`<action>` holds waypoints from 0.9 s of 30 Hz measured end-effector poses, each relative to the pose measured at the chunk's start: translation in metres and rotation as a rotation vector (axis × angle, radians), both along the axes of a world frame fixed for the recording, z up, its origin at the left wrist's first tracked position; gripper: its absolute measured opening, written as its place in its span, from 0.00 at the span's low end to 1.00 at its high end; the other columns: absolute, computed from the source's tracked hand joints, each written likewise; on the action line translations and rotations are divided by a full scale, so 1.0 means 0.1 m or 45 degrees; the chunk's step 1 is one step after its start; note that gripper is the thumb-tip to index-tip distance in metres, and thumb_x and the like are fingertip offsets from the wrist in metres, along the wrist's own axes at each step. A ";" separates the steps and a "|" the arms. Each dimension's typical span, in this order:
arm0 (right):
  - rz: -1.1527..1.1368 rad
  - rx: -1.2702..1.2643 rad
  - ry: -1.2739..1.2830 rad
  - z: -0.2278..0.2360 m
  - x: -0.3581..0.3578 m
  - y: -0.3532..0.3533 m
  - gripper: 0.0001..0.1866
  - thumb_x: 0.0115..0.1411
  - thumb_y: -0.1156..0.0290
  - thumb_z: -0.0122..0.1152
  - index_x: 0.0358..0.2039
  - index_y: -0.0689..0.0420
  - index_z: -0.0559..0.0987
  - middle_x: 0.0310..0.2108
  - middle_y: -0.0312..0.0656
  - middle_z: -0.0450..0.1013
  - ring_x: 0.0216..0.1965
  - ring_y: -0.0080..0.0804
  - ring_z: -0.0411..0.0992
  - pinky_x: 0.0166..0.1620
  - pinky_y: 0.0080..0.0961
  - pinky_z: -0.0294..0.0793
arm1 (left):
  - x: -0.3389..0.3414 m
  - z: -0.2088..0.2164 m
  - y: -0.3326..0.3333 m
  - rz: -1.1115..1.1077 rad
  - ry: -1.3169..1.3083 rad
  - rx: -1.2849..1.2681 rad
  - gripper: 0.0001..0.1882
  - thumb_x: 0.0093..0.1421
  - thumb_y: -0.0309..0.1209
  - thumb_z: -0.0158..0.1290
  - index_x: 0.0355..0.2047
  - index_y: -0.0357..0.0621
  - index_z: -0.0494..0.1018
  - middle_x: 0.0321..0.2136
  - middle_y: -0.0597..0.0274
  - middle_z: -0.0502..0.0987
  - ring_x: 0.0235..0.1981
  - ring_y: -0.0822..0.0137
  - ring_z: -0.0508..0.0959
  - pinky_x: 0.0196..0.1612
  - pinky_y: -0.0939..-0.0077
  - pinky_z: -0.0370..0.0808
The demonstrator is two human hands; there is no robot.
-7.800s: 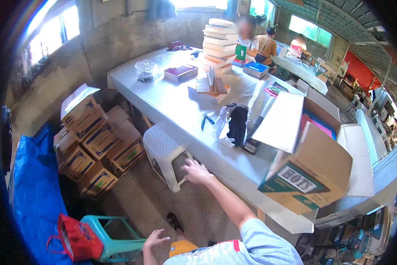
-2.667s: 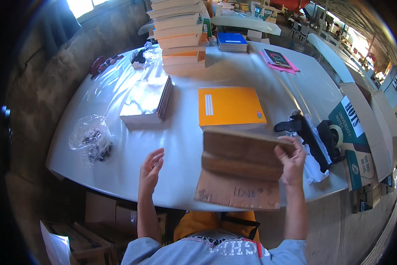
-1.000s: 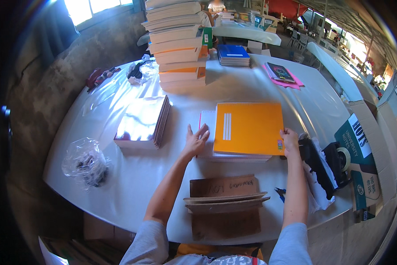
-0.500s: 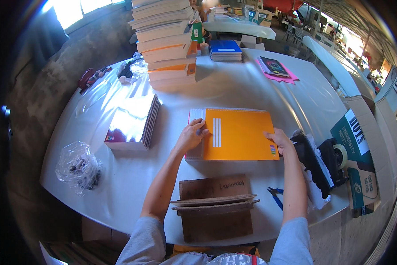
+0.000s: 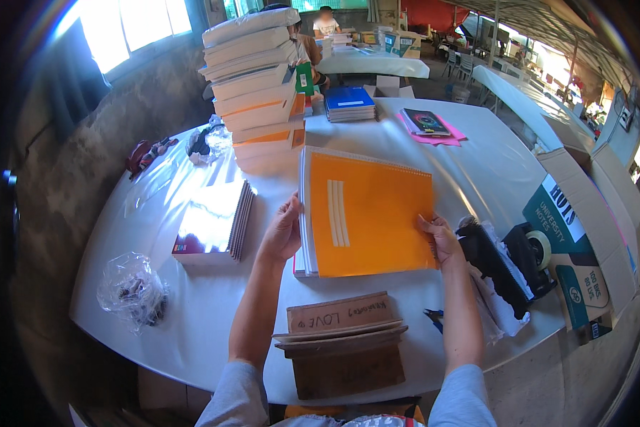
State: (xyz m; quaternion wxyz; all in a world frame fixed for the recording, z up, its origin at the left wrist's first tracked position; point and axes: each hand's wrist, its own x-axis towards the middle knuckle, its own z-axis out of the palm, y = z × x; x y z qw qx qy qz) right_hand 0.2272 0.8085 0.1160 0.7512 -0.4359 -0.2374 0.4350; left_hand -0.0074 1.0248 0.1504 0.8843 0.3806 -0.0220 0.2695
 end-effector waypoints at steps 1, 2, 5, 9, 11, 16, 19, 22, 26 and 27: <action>0.000 0.007 0.001 -0.03 -0.03 0.01 0.17 0.56 0.70 0.59 0.45 0.59 0.72 0.39 0.39 0.74 0.38 0.28 0.75 0.40 0.24 0.75 | 0.00 0.01 -0.02 0.000 0.001 0.007 0.22 0.59 0.34 0.52 0.51 0.39 0.66 0.35 0.65 0.77 0.34 0.76 0.77 0.37 0.82 0.77; 0.052 0.036 0.054 -0.09 -0.04 0.03 0.17 0.56 0.71 0.58 0.46 0.59 0.72 0.39 0.39 0.74 0.38 0.28 0.74 0.40 0.24 0.75 | 0.00 0.02 -0.05 -0.022 -0.017 -0.025 0.21 0.59 0.34 0.52 0.50 0.39 0.67 0.36 0.65 0.76 0.34 0.75 0.77 0.37 0.82 0.77; 0.159 0.096 0.181 -0.19 -0.16 0.08 0.15 0.58 0.74 0.54 0.47 0.60 0.70 0.42 0.40 0.72 0.40 0.28 0.73 0.42 0.24 0.74 | 0.03 0.05 -0.24 -0.030 0.185 0.223 0.19 0.58 0.32 0.53 0.49 0.38 0.66 0.38 0.65 0.75 0.33 0.73 0.77 0.38 0.79 0.75; 0.180 0.160 0.195 -0.20 -0.21 0.14 0.15 0.59 0.74 0.53 0.47 0.61 0.69 0.43 0.41 0.72 0.42 0.28 0.72 0.43 0.22 0.73 | -0.04 0.18 -0.39 -0.270 -0.216 -0.155 0.30 0.59 0.53 0.45 0.51 0.42 0.65 0.45 0.60 0.72 0.43 0.68 0.73 0.43 0.72 0.74; 0.156 0.167 0.152 -0.22 -0.24 0.14 0.15 0.59 0.74 0.53 0.47 0.61 0.69 0.42 0.41 0.72 0.42 0.28 0.72 0.43 0.22 0.73 | -0.12 0.12 -0.22 -0.275 -0.186 -0.046 0.29 0.61 0.53 0.41 0.52 0.43 0.64 0.46 0.61 0.72 0.45 0.67 0.73 0.47 0.72 0.72; 0.323 0.281 0.308 -0.23 -0.32 0.14 0.15 0.59 0.74 0.52 0.47 0.62 0.69 0.41 0.43 0.72 0.41 0.30 0.73 0.43 0.23 0.74 | -0.17 0.24 -0.19 -0.057 -0.069 -0.084 0.20 0.63 0.45 0.41 0.47 0.43 0.66 0.45 0.63 0.73 0.45 0.69 0.74 0.46 0.73 0.73; 0.343 0.342 0.379 -0.26 -0.36 0.15 0.15 0.59 0.74 0.51 0.48 0.62 0.69 0.42 0.44 0.72 0.41 0.31 0.73 0.42 0.26 0.75 | -0.13 0.31 -0.26 -0.123 -0.175 -0.186 0.19 0.64 0.42 0.42 0.47 0.42 0.66 0.43 0.61 0.74 0.43 0.69 0.75 0.46 0.74 0.74; 0.265 0.358 0.395 -0.37 -0.34 0.16 0.16 0.60 0.74 0.51 0.48 0.62 0.68 0.42 0.44 0.72 0.40 0.32 0.74 0.42 0.27 0.76 | -0.12 0.40 -0.24 0.007 -0.039 -0.005 0.21 0.61 0.41 0.46 0.48 0.38 0.65 0.40 0.59 0.75 0.37 0.72 0.77 0.40 0.78 0.75; 0.125 0.411 0.364 -0.45 -0.22 0.08 0.15 0.59 0.74 0.51 0.48 0.61 0.69 0.41 0.43 0.72 0.39 0.30 0.74 0.40 0.25 0.75 | -0.21 0.57 -0.22 0.223 0.313 0.371 0.29 0.53 0.25 0.54 0.55 0.33 0.58 0.34 0.58 0.76 0.30 0.74 0.77 0.33 0.82 0.75; 0.131 0.413 0.366 -0.41 -0.22 0.07 0.15 0.59 0.74 0.51 0.48 0.61 0.69 0.41 0.43 0.72 0.39 0.30 0.74 0.40 0.25 0.75 | -0.25 0.58 -0.21 0.337 0.467 0.458 0.33 0.50 0.19 0.55 0.57 0.32 0.56 0.33 0.58 0.77 0.29 0.73 0.77 0.32 0.83 0.75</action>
